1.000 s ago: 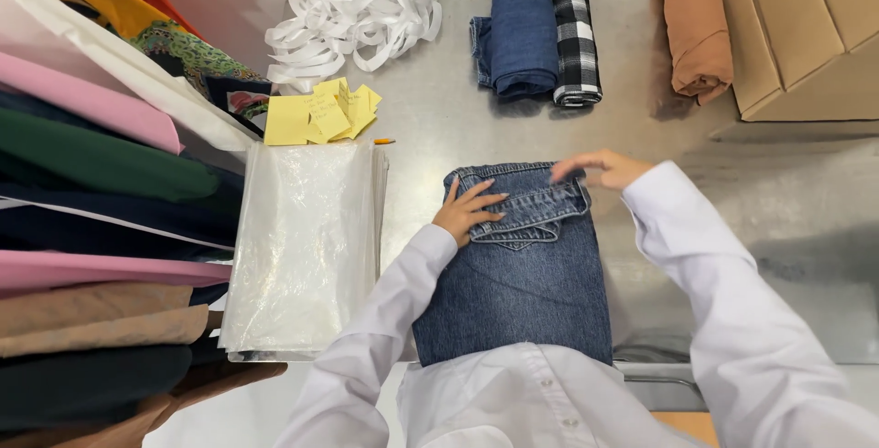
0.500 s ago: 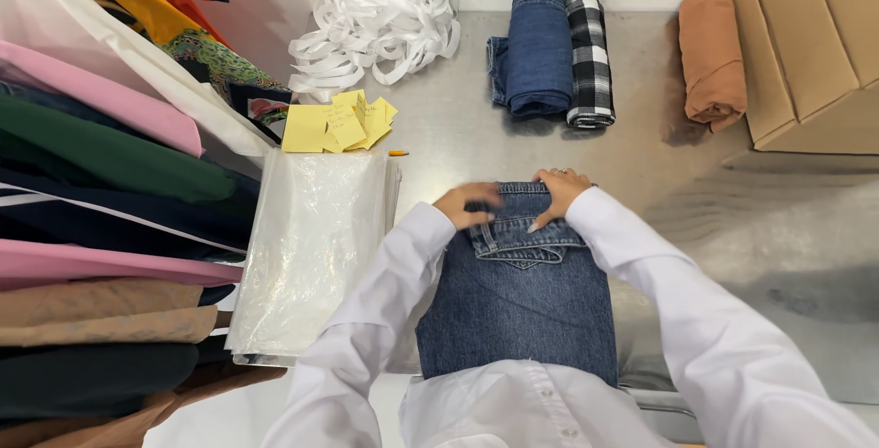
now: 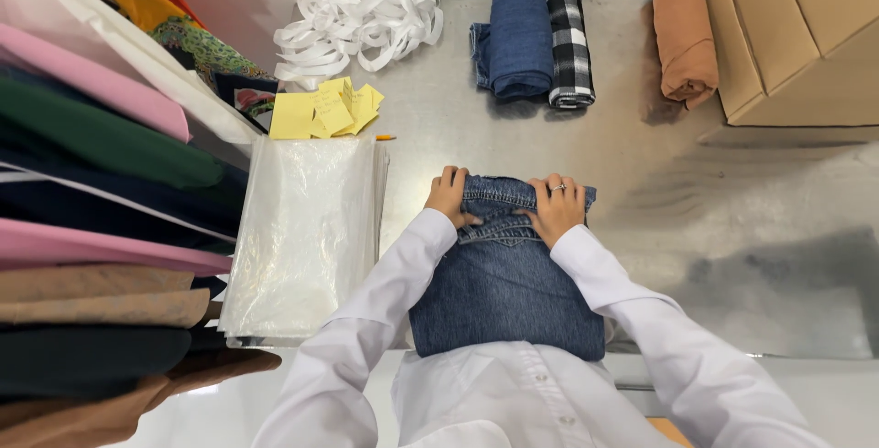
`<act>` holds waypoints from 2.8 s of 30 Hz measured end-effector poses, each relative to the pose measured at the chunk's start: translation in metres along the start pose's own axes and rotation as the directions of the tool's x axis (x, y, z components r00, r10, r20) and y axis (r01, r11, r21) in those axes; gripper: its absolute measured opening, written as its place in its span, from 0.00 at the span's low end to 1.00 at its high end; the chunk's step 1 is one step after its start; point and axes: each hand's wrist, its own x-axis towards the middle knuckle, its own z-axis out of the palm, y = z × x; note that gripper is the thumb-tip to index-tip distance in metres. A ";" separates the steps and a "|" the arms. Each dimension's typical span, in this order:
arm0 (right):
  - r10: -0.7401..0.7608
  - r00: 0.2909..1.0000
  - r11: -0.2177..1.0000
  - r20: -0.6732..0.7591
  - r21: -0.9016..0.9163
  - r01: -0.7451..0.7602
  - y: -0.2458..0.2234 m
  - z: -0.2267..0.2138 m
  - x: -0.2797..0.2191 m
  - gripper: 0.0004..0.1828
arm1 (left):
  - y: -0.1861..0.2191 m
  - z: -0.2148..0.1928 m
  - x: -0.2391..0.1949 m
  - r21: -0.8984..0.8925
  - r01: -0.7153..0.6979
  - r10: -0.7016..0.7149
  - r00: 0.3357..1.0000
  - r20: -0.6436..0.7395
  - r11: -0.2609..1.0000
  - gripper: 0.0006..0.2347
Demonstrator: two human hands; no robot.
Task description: The person takes a black and white checkered skirt from a clothing rack, folds it neatly on a metal table, and places it aside. They then take a pair of blue jeans from the rack, fold them on the table, and place them next to the skirt. Finally, they take a second pair of jeans from the rack and begin folding them.
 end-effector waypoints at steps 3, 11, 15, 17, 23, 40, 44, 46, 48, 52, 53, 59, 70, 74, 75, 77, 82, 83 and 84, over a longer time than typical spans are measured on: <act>-0.031 0.998 0.999 -0.058 -0.025 0.030 0.000 0.002 -0.013 0.37 | 0.005 0.005 -0.016 0.081 -0.076 0.085 0.989 -0.121 0.994 0.34; 0.001 0.860 0.972 0.511 0.201 -0.121 0.009 -0.040 0.007 0.50 | -0.034 0.076 -0.027 0.310 -0.307 0.426 0.770 -0.474 0.900 0.31; -0.077 0.764 0.979 0.641 0.192 -0.063 0.006 -0.020 0.009 0.51 | -0.042 0.090 -0.020 0.351 -0.342 0.480 0.738 -0.474 0.872 0.32; -0.104 0.899 0.989 0.425 0.141 0.047 -0.001 0.000 -0.018 0.49 | -0.040 0.078 -0.032 0.368 -0.352 0.493 0.759 -0.426 0.861 0.34; -0.259 0.958 0.965 -0.123 -0.081 0.250 -0.014 0.008 -0.042 0.43 | 0.031 0.030 -0.076 0.548 -0.141 0.385 0.850 -0.359 0.824 0.33; -0.191 0.823 0.951 0.535 0.308 0.021 -0.001 -0.044 -0.027 0.56 | 0.053 0.074 -0.078 0.681 0.200 0.576 0.399 -0.713 0.705 0.05; -0.174 0.636 0.966 0.752 0.256 -0.038 0.008 -0.024 0.000 0.69 | 0.058 0.078 -0.087 0.657 0.243 0.537 0.414 -0.735 0.713 0.08; -0.195 0.595 0.966 0.780 0.257 -0.021 0.006 -0.021 0.011 0.73 | 0.056 0.087 -0.091 0.649 0.262 0.512 0.437 -0.739 0.714 0.09; -0.245 0.450 0.944 0.859 0.317 -0.089 0.002 -0.022 0.025 0.78 | 0.049 0.097 -0.094 0.659 0.287 0.525 0.424 -0.738 0.695 0.12; -0.281 0.394 0.932 0.875 0.347 -0.106 -0.006 0.014 0.032 0.78 | 0.043 0.097 -0.089 0.641 0.297 0.501 0.429 -0.752 0.708 0.12; -0.255 0.422 0.943 0.870 0.321 -0.091 -0.006 0.015 0.031 0.78 | 0.044 0.094 -0.087 0.641 0.298 0.503 0.424 -0.753 0.708 0.12; -0.150 0.619 0.978 0.771 0.206 -0.020 -0.016 -0.006 0.010 0.66 | 0.043 0.092 -0.098 0.610 0.174 0.376 0.647 -0.663 0.773 0.20; -0.166 0.911 0.986 0.377 0.082 0.146 -0.037 -0.016 -0.047 0.67 | 0.037 0.016 -0.014 0.413 -0.091 -0.049 0.947 0.316 0.906 0.51; -0.206 0.978 0.978 0.039 -0.012 0.206 -0.051 -0.020 -0.061 0.77 | 0.039 0.013 -0.015 0.427 -0.270 0.004 0.849 0.528 0.863 0.52; -0.215 0.977 0.976 -0.010 -0.023 0.215 -0.055 -0.022 -0.064 0.78 | 0.024 0.030 -0.013 0.433 -0.294 0.064 0.880 0.470 0.852 0.51; -0.198 0.980 0.980 0.028 0.005 0.198 -0.060 -0.033 -0.068 0.76 | 0.019 0.039 -0.029 0.457 -0.286 0.109 0.920 0.376 0.842 0.49; -0.220 0.947 0.959 0.236 0.232 0.165 -0.051 -0.077 -0.061 0.67 | 0.019 0.059 -0.062 0.569 -0.260 0.233 0.965 0.122 0.780 0.44; -0.247 0.865 0.952 0.437 0.278 0.131 -0.044 -0.086 -0.055 0.63 | 0.026 0.058 -0.076 0.599 -0.252 0.298 0.954 0.022 0.760 0.44; -0.273 0.740 0.945 0.615 0.314 0.087 -0.037 -0.095 -0.049 0.61 | 0.033 0.057 -0.090 0.628 -0.239 0.363 0.929 -0.074 0.741 0.44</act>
